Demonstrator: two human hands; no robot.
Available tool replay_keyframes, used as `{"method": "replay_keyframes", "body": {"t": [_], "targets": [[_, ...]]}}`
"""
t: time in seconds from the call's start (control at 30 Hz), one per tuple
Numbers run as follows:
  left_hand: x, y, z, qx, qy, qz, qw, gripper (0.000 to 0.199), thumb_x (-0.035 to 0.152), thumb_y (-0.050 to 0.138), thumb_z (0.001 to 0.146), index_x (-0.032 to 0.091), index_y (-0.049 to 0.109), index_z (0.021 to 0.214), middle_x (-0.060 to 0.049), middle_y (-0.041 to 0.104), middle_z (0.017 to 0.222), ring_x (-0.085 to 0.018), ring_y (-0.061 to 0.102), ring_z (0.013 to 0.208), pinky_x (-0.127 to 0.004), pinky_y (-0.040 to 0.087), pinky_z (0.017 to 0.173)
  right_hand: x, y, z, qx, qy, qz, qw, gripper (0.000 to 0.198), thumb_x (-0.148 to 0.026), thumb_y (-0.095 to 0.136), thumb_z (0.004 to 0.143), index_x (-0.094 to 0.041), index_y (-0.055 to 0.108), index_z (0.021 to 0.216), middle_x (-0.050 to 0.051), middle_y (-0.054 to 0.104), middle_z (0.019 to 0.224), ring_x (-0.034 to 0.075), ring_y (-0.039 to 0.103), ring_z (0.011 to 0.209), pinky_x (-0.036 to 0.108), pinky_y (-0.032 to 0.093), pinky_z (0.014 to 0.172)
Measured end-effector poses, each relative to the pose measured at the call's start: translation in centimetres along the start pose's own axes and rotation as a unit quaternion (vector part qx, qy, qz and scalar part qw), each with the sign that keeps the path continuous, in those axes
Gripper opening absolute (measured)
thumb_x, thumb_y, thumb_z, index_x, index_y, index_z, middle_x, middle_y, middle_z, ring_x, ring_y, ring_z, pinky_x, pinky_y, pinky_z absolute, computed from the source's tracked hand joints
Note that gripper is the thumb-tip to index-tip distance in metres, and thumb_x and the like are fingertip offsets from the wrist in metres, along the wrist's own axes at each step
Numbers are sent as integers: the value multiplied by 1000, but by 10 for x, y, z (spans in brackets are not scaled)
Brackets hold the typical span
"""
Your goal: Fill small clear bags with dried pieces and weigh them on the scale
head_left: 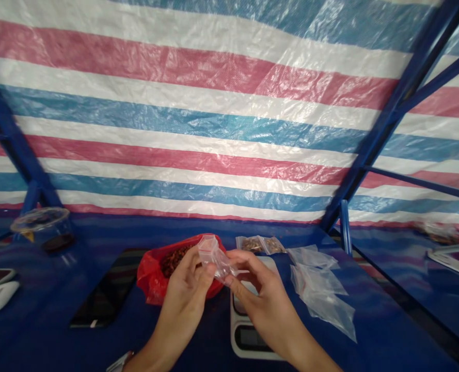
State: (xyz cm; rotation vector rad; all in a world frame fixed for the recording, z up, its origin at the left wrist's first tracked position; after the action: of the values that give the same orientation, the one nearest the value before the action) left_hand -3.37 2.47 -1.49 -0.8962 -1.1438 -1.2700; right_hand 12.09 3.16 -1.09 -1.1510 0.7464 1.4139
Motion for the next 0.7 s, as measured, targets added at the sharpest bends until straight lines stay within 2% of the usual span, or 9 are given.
{"method": "replay_keyframes", "body": {"t": [0.1, 0.2, 0.3, 0.4, 0.5, 0.63, 0.7], "targets": [[9, -9, 3, 9, -3, 10, 1000, 56, 56, 75, 81, 20, 66, 123, -8, 78, 114, -27, 74, 105, -37, 60, 95, -9, 13, 5, -27, -21, -14, 999, 23, -33, 67, 93, -29, 67, 116, 2, 73, 107, 18, 69, 96, 30, 57, 89], [16, -33, 9, 92, -8, 23, 995, 58, 61, 72, 82, 18, 67, 121, -8, 79, 106, -27, 75, 99, -37, 61, 89, -11, 20, 12, -27, -47, -64, 996, 26, -32, 63, 96, -30, 65, 121, 2, 72, 116, 19, 68, 105, 33, 55, 96], [21, -58, 11, 161, 17, 50, 985, 60, 61, 71, 82, 19, 65, 125, -8, 77, 111, -28, 73, 104, -37, 60, 89, -6, 26, 23, -41, -72, -171, 982, 23, -23, 60, 97, -28, 67, 118, 3, 72, 117, 21, 67, 108, 35, 51, 100], [20, -78, 5, 198, 37, 123, 972, 56, 60, 67, 86, 20, 65, 126, -8, 75, 118, -26, 71, 108, -38, 57, 95, 0, 40, 37, -107, -110, -291, 944, 29, -8, 56, 94, -26, 71, 111, 3, 74, 112, 22, 66, 107, 37, 48, 99], [21, -92, -3, 189, 58, 206, 958, 49, 58, 60, 92, 23, 64, 126, -7, 73, 121, -26, 69, 110, -38, 53, 100, 3, 62, 54, -174, -171, -373, 895, 37, -1, 51, 93, -24, 72, 113, 5, 74, 113, 21, 64, 111, 36, 43, 102], [29, -111, -8, 184, 51, 310, 932, 46, 60, 51, 94, 25, 61, 122, -6, 73, 114, -27, 70, 105, -38, 55, 91, 12, 87, 72, -249, -204, -462, 826, 35, -4, 59, 87, -18, 70, 116, 9, 74, 117, 25, 62, 114, 37, 40, 102], [30, -116, -6, 173, 31, 380, 908, 43, 60, 43, 97, 24, 59, 114, -6, 71, 108, -28, 70, 98, -39, 55, 83, 16, 93, 75, -278, -206, -480, 806, 37, -5, 62, 82, -18, 70, 116, 8, 74, 116, 25, 62, 112, 37, 39, 101]]}}
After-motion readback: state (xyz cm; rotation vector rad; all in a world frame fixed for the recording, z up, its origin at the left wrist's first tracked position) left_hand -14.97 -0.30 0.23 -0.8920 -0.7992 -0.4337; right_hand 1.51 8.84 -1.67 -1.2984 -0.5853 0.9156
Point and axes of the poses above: each hand's wrist, its own z-axis towards the middle knuckle, its own y-axis out of the palm, x = y × z, the point moved 4 cm from there along z, towards the middle knuckle
